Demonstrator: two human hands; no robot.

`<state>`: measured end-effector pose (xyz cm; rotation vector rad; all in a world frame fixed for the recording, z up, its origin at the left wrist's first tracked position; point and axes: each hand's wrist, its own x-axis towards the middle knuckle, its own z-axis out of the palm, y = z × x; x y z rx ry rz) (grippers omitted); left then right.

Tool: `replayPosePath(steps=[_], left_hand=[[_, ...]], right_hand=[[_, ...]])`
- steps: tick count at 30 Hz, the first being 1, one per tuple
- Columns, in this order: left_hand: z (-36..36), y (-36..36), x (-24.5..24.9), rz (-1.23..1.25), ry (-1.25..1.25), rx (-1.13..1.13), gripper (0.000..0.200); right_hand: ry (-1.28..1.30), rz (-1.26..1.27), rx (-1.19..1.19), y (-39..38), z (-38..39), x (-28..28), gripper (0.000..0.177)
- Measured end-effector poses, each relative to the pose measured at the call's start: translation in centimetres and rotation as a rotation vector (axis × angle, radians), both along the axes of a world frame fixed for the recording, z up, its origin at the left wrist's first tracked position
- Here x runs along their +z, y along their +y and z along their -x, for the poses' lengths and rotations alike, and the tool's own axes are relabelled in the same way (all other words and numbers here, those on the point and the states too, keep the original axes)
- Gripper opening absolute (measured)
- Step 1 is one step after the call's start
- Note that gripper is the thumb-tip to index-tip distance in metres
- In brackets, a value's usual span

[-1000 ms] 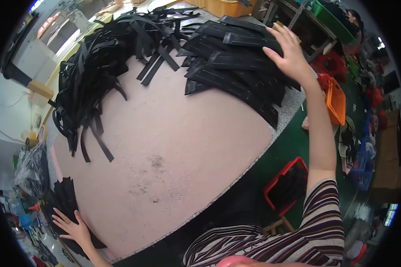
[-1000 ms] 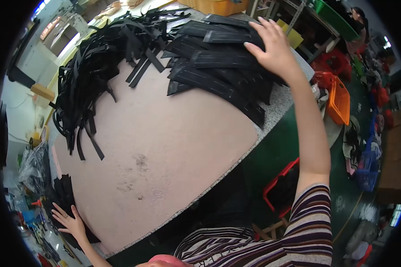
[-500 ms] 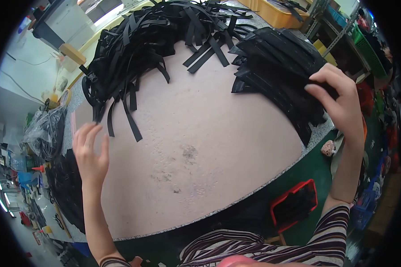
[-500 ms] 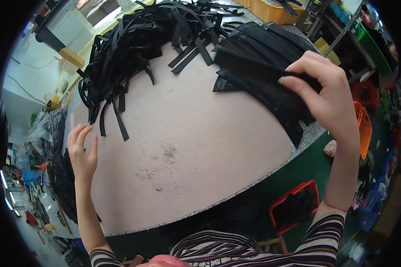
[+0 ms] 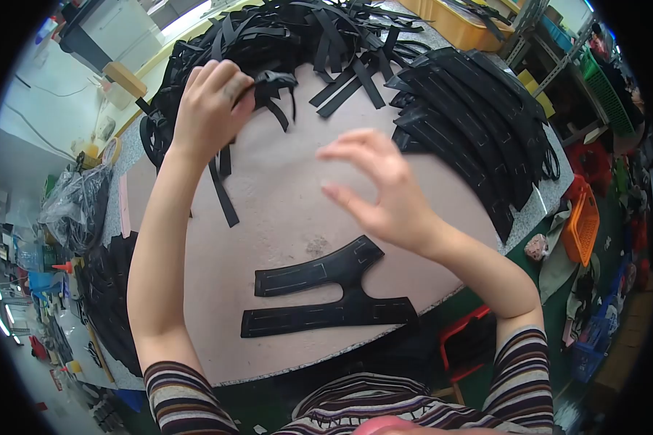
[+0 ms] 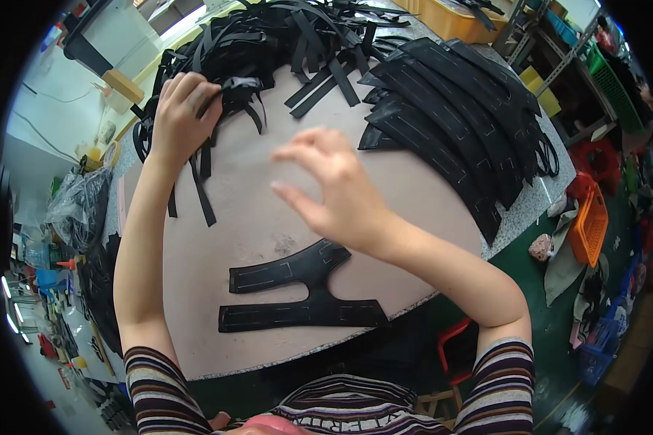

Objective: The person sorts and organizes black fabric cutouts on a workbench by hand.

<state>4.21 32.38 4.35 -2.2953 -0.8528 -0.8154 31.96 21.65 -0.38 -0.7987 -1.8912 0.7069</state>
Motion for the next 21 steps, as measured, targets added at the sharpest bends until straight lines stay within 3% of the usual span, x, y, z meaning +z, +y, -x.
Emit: replayPosePath(steps=[3, 6, 7, 8, 9, 10, 11, 13, 16, 21], left_hand=[[-2.9, -8.0, 2.4, -0.088, 0.031, -0.203, 0.019], [-3.7, -14.3, 2.3, -0.161, 0.066, -0.251, 0.017], [-3.6, -16.4, 3.0, -0.026, 0.105, -0.187, 0.027], [-3.6, -17.1, 2.7, 0.191, -0.069, -0.186, 0.036], [-3.8, -18.0, 2.2, 0.411, -0.246, -0.181, 0.045], [-4.6, -19.8, 2.2, 0.831, -0.547, -0.158, 0.052], [-3.9, -20.8, 2.7, 1.344, -0.679, -0.157, 0.058], [-3.2, -21.7, 2.0, 1.388, -0.605, -0.204, 0.044], [-3.6, -23.1, 2.4, 1.399, -0.559, -0.065, 0.027], [-4.1, -24.3, 1.8, 1.264, -0.616, -0.063, 0.013]], right_hand=[[0.106, -0.083, -0.023, 1.5, -0.3, 2.7, 0.025], [0.003, 0.156, 0.356, 0.6, -1.2, 4.2, 0.022], [-0.049, 0.293, 0.532, 0.0, -1.4, 4.2, 0.022], [0.065, 0.374, 0.588, -1.2, -1.1, 3.6, 0.022], [0.011, 0.377, 0.632, -2.1, -1.3, 4.3, 0.02], [-0.016, 0.316, 0.623, -3.0, -1.4, 4.2, 0.019], [-0.044, 0.258, 0.615, -3.8, -1.4, 4.0, 0.018], [-0.088, 0.223, 0.611, -4.9, -1.3, 3.6, 0.018], [-0.119, 0.242, 0.625, -5.9, -1.1, 3.1, 0.019], [-0.152, 0.249, 0.616, -7.2, -1.0, 3.0, 0.019]])
